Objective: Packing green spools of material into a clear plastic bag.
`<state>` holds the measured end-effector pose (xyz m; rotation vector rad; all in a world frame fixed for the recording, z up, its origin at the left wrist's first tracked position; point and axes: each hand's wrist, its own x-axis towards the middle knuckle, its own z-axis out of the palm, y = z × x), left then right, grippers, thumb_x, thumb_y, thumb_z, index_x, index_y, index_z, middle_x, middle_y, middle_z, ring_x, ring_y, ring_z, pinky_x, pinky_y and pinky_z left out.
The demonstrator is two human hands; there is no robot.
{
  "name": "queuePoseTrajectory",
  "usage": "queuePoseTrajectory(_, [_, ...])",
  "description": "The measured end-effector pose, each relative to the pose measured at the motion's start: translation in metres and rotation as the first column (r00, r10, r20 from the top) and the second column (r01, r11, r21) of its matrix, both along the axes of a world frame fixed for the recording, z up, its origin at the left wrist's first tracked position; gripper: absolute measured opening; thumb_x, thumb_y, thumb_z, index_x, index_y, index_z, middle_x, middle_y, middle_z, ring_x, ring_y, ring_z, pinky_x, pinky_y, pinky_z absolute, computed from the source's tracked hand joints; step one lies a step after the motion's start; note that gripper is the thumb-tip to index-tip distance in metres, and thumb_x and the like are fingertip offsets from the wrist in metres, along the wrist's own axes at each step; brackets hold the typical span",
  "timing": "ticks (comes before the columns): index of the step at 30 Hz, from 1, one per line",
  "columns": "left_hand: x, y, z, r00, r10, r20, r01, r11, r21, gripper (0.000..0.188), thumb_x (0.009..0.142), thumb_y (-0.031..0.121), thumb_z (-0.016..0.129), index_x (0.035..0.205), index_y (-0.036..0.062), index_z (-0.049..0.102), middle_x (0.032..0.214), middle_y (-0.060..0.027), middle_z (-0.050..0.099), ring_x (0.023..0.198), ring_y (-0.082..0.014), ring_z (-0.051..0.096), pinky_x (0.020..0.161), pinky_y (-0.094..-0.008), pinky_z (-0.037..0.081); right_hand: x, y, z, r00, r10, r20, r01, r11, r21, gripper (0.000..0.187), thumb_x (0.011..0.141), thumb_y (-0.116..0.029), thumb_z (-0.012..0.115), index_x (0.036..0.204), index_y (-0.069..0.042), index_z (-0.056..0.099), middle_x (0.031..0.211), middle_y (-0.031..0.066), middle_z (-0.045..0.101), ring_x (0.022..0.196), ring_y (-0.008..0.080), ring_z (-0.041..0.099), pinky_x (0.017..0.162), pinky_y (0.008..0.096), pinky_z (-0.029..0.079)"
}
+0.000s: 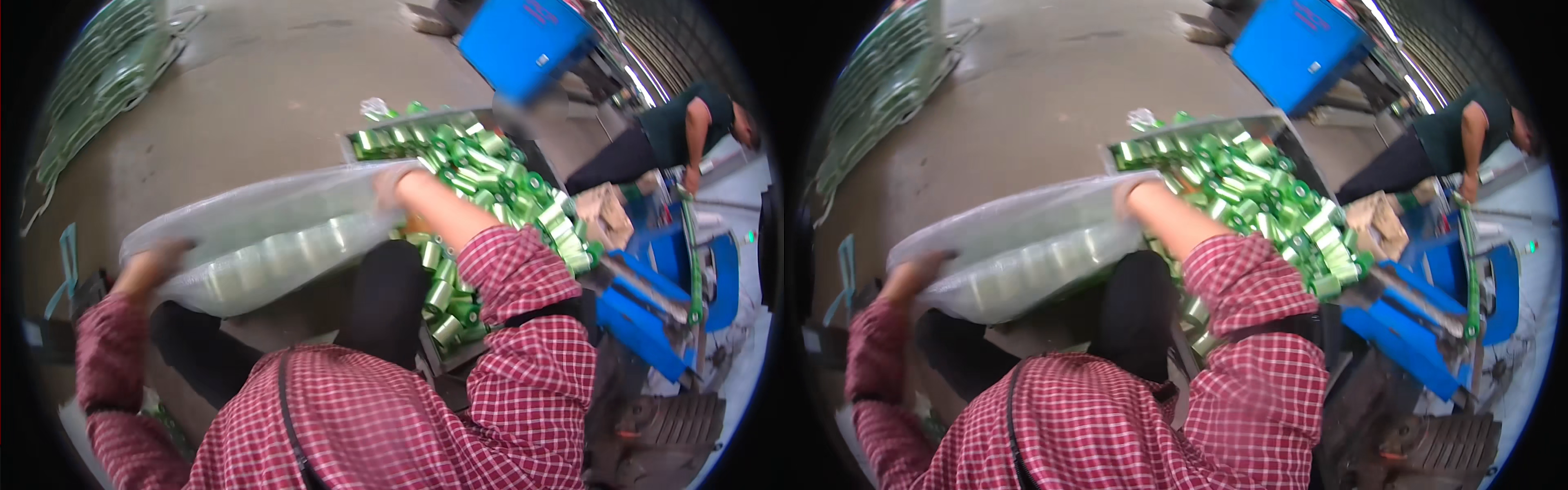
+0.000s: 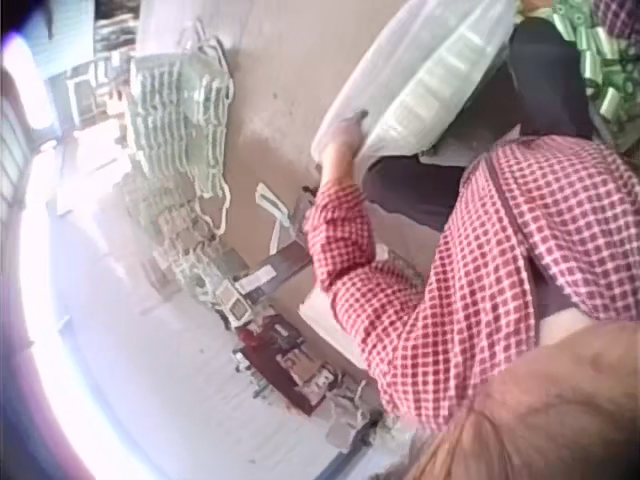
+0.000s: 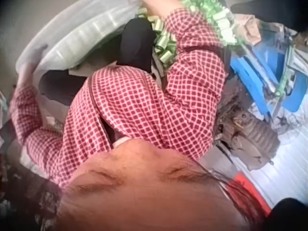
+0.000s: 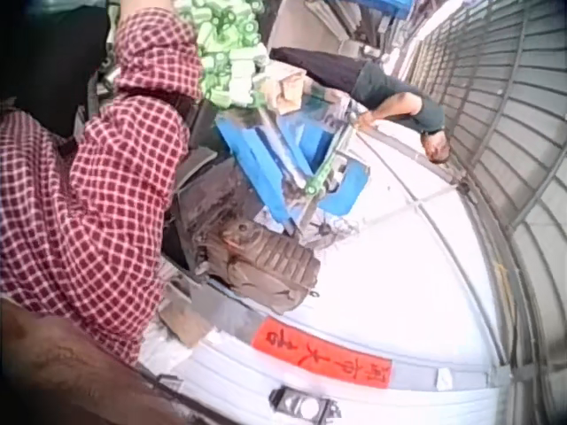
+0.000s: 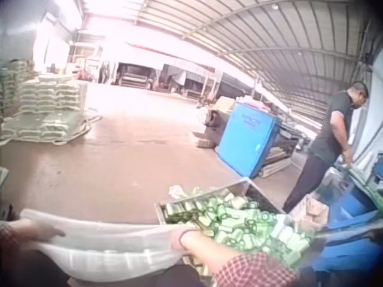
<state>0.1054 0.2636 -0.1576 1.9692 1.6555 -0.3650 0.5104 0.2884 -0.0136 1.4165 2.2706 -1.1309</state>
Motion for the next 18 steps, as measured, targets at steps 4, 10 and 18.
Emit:
queuePoseTrajectory(4, [0.071,-0.041,0.137,0.984,0.091,-0.152,-0.080,0.994,0.080,0.061,0.068,0.013,0.069,0.126,0.0079,0.050,0.094,-0.0150,0.065,0.089,-0.0269,0.062,0.082,-0.0357,0.048,0.086,-0.006,-0.001,0.749,-0.213,-0.628,0.290,0.957,0.022,0.037,0.082,-0.029,0.064,0.109,-0.005,0.064,0.104,0.0127,0.066,0.095,0.0236,0.062,0.085,0.0330,0.047])
queuePoseTrajectory(10, [0.034,-0.066,0.116,0.725,0.397,0.563,-0.538,0.837,0.103,0.048,0.084,0.002,0.050,0.131,-0.0017,0.043,0.128,-0.0164,0.051,0.119,-0.0224,0.048,0.102,-0.0332,0.033,0.224,-0.087,-0.240,0.777,-0.555,0.298,0.523,0.832,0.185,0.041,0.082,-0.023,0.057,0.120,-0.009,0.055,0.114,0.0151,0.060,0.102,0.0291,0.060,0.091,0.0392,0.044])
queuePoseTrajectory(18, [0.085,-0.046,0.121,0.834,0.295,0.467,-0.415,0.893,0.177,0.047,0.088,0.001,0.048,0.134,0.0035,0.041,0.137,-0.0132,0.044,0.128,-0.0231,0.039,0.108,-0.0353,0.027,0.190,-0.071,-0.343,0.711,-0.229,0.665,0.063,0.963,0.263,0.026,0.083,-0.015,0.054,0.108,-0.015,0.060,0.110,0.0061,0.059,0.105,0.0218,0.057,0.075,0.0332,0.048])
